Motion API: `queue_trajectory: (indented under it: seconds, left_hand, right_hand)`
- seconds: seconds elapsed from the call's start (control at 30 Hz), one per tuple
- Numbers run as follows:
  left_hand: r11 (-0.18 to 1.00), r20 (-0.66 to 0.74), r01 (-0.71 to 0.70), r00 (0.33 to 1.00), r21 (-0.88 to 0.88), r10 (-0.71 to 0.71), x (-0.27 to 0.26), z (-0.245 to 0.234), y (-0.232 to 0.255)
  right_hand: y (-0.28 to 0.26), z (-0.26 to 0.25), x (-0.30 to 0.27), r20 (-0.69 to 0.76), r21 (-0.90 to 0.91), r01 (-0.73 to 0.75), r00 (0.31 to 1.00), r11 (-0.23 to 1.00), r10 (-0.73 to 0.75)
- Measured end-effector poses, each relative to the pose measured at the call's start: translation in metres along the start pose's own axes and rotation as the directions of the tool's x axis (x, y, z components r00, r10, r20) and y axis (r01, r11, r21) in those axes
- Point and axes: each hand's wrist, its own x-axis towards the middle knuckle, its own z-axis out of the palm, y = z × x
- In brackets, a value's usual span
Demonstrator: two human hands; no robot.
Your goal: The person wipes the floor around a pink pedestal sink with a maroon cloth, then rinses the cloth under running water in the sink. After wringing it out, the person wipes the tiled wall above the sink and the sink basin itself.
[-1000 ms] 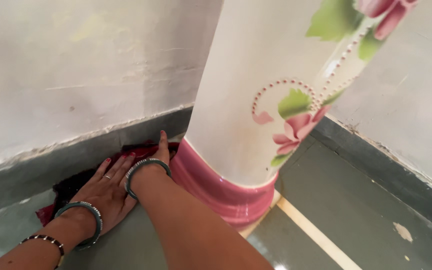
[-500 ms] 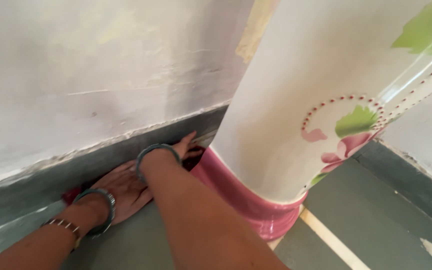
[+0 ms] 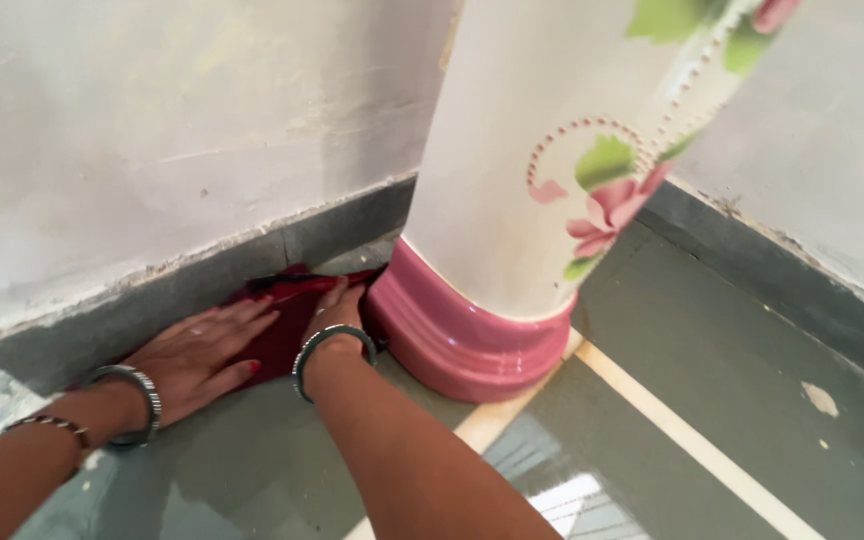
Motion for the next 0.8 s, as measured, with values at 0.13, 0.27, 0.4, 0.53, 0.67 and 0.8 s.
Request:
queue_trajectory:
  seconds: [0.13, 0.27, 0.4, 0.53, 0.67, 0.8]
  left_hand:
    - [0.982, 0.066, 0.181, 0.981, 0.049, -0.184, -0.046, 0.008, 0.007]
    - [0.960, 0.014, 0.271, 0.962, 0.068, -0.272, -0.096, 0.022, 0.028]
    - [0.944, 0.107, 0.325, 0.938, 0.057, -0.329, -0.131, 0.032, 0.065]
    - [0.955, 0.271, 0.296, 0.921, -0.015, -0.282, -0.159, 0.018, 0.116]
    - [0.992, 0.444, 0.129, 0.889, -0.012, -0.110, -0.170, -0.010, 0.158]
    - [0.994, 0.577, 0.107, 0.812, -0.005, -0.085, -0.165, -0.030, 0.184]
  right_hand:
    - [-0.026, 0.010, -0.018, -0.075, 0.098, 0.096, 0.993, 0.991, -0.089]
    - [-0.051, 0.010, -0.048, -0.115, 0.131, 0.156, 0.983, 0.979, -0.142]
    - [-0.064, 0.008, -0.090, -0.116, 0.077, 0.183, 0.978, 0.980, -0.173]
    - [-0.062, 0.015, -0.143, -0.077, 0.102, 0.230, 0.972, 0.968, -0.223]
    - [-0.065, 0.048, -0.182, -0.039, 0.001, 0.243, 0.969, 0.970, -0.243]
    - [-0.080, 0.089, -0.191, -0.051, -0.068, 0.244, 0.968, 0.967, -0.248]
